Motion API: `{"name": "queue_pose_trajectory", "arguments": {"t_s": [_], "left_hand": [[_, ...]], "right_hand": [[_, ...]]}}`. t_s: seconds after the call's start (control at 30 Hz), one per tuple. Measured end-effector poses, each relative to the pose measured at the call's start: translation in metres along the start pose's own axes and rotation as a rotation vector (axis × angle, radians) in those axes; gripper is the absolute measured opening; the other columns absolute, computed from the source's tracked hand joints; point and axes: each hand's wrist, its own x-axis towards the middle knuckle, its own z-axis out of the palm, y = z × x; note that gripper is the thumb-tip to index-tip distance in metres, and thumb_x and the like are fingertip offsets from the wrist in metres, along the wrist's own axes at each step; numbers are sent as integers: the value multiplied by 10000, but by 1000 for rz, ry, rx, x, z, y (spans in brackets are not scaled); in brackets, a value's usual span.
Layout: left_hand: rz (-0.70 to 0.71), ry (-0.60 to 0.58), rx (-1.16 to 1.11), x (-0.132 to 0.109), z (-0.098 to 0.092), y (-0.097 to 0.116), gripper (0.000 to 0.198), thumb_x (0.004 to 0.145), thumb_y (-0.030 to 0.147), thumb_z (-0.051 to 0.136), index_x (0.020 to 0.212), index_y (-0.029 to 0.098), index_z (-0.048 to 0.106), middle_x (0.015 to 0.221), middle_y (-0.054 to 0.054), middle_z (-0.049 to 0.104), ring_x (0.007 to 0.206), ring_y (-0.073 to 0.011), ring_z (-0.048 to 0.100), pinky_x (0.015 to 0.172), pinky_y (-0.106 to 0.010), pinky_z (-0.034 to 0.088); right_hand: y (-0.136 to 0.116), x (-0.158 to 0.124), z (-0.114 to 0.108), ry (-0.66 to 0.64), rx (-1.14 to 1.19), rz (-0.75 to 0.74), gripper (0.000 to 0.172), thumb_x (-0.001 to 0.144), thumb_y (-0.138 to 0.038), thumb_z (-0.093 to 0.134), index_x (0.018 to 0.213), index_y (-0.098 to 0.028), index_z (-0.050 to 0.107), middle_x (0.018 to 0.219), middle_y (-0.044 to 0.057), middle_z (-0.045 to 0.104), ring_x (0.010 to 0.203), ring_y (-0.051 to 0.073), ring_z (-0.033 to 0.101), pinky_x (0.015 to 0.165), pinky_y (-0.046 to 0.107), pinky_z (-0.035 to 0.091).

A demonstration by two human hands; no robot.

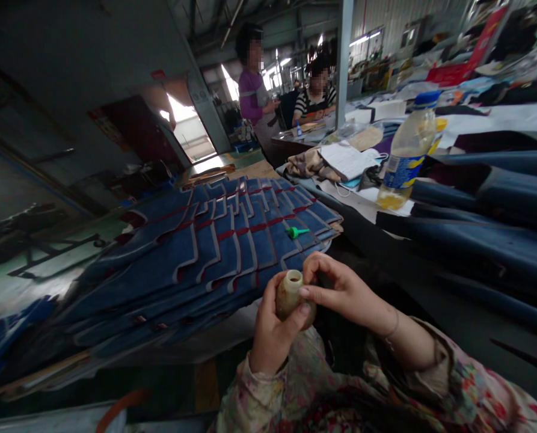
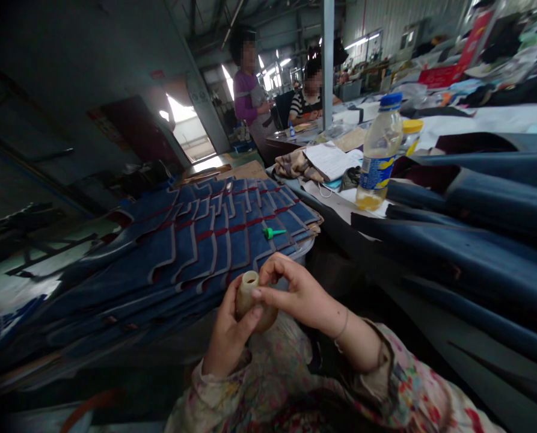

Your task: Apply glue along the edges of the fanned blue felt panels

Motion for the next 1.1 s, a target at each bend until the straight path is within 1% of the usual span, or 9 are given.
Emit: {"name": "queue_pose_trajectory", "arguments": {"t_s": [0.17,0.27,0.4,0.5,0.57,0.67,0.8,1.0,1.1], "left_hand": [[13,48,-33,-2,1,1,528,662,334,712,1143,212,530,1154,-56,583,1067,-248,539,901,-295,428],[17,67,-42,-3,2,3,527,657,337,714,1135,211,531,1143,-55,588,1060,-246,543,883,-288,440],[20,100,-27,-3,3,3,545,658,353,713,1146,208,520,1139,-54,593,1064,-240,543,885,-280,444],[15,121,12,-4,5,1,552,679,377,693,1168,210,499,1165,-54,581,1086,-231,533,903,-279,439],[12,132,45,-5,5,1,558,692,390,680,1182,211,483,1181,-55,573,1096,-225,529,906,-277,440],[16,127,59,-6,6,0,568,701,409,669,1192,207,468,1183,-60,574,1090,-220,536,899,-276,448],[13,123,14,-5,4,-5,571,710,408,668,1208,218,464,1207,-56,561,1113,-216,522,925,-273,431],[25,110,-181,-4,4,-20,580,697,376,693,1217,234,479,1198,-44,572,1112,-217,525,922,-264,426],[26,105,-268,-4,6,-22,570,684,365,707,1199,235,498,1174,-37,592,1100,-212,533,906,-250,434]], "right_hand": [[-11,2,-3,-37,-71,-28,131,814,-250,590,733,-183,512,793,20,568,768,126,549,732,259,455],[-19,1,-3,-21,-171,-53,99,833,-214,558,757,-189,498,827,23,600,783,127,575,733,253,463],[-21,-3,1,26,-340,-178,94,842,-144,517,787,-198,464,854,31,617,801,128,580,723,253,463],[-17,-6,4,42,-445,-287,109,842,-122,500,792,-203,446,833,36,614,784,139,569,695,269,461],[-16,-7,5,55,-485,-322,119,834,-113,499,791,-203,435,812,37,606,761,144,559,670,274,458],[-17,-8,8,90,-485,-307,138,814,-87,498,796,-202,424,808,35,593,747,142,547,662,271,457],[-18,-7,12,134,-424,-250,161,791,-58,501,836,-201,441,806,21,564,746,129,531,672,254,456],[-13,-5,13,160,-267,-194,177,797,-61,502,898,-199,455,828,7,508,750,104,510,684,220,454],[-12,-4,12,157,-254,-190,184,801,-58,493,918,-195,457,840,7,499,758,100,502,689,213,451]]}}
